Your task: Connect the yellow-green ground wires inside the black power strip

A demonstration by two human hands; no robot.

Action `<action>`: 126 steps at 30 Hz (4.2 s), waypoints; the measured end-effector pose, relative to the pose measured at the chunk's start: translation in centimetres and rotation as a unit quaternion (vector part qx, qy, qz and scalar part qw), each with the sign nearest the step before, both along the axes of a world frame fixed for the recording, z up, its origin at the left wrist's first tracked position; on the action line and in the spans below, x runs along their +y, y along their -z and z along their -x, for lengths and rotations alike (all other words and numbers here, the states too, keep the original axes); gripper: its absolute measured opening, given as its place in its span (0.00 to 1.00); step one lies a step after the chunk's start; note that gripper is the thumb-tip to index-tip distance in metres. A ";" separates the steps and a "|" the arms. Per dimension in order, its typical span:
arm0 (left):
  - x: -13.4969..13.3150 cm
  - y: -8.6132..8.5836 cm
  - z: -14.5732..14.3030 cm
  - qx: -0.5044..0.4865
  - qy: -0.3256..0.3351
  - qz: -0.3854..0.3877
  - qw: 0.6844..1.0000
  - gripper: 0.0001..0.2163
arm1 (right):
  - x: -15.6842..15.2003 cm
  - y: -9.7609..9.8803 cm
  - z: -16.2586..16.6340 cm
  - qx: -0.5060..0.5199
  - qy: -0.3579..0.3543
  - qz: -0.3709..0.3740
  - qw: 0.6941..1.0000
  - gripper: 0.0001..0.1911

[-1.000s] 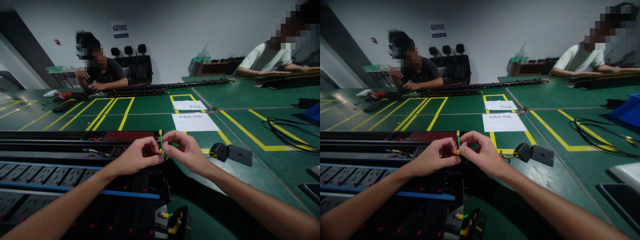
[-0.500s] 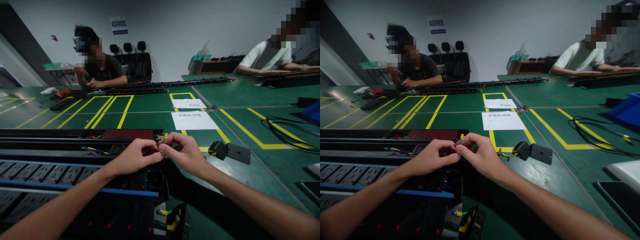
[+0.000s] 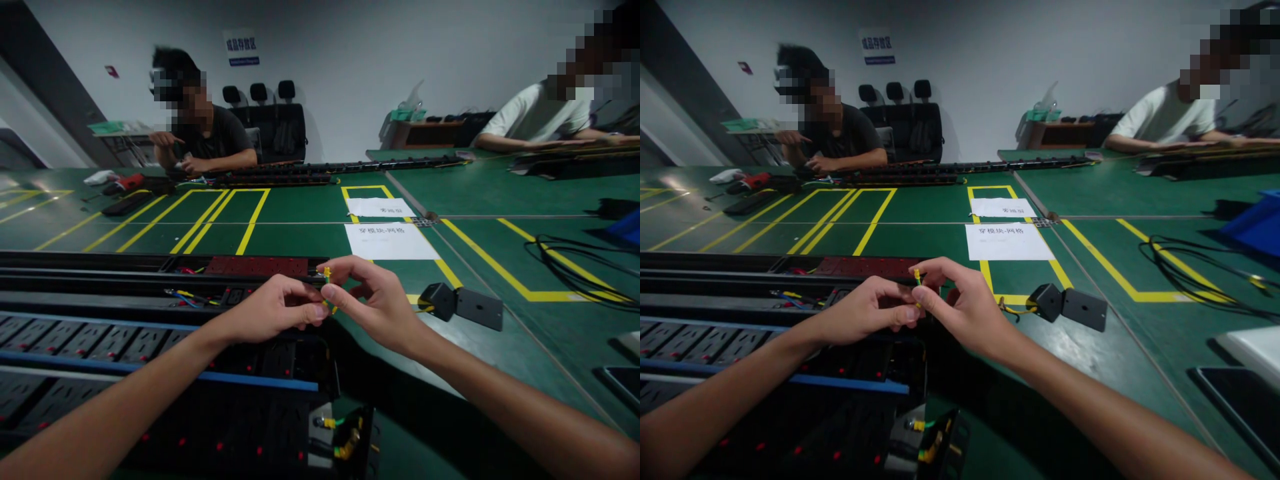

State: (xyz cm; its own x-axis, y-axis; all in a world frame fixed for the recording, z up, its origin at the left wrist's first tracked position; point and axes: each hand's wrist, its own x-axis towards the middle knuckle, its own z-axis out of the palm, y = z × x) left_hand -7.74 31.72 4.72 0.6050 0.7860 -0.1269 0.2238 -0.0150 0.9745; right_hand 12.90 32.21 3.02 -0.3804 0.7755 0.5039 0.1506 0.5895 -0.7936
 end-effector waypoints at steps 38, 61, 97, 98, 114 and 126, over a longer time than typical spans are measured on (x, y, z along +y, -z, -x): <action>-0.1 -0.3 0.1 0.022 0.012 0.018 1.000 0.10 | 0.5 -0.7 0.2 0.106 -0.058 0.211 0.970 0.16; 0.0 -0.1 0.1 -0.009 0.024 -0.006 1.000 0.14 | 1.0 -0.7 -0.2 0.085 -0.115 0.262 0.954 0.17; 0.7 -0.8 -0.3 0.067 -0.163 -0.231 0.957 0.21 | 2.8 1.5 -2.1 -0.010 -0.163 0.285 0.945 0.18; 0.9 -1.2 -0.4 0.094 -0.143 -0.250 0.953 0.19 | 2.8 1.7 -2.0 -0.012 -0.163 0.278 0.947 0.18; 7.0 -1.5 -0.3 0.206 0.109 -0.341 0.911 0.06 | 3.8 5.4 -2.6 0.082 0.164 0.146 0.972 0.19; 6.7 0.3 -0.1 0.132 0.093 -0.304 0.939 0.05 | 2.0 5.4 -2.0 0.008 0.220 -0.034 0.975 0.19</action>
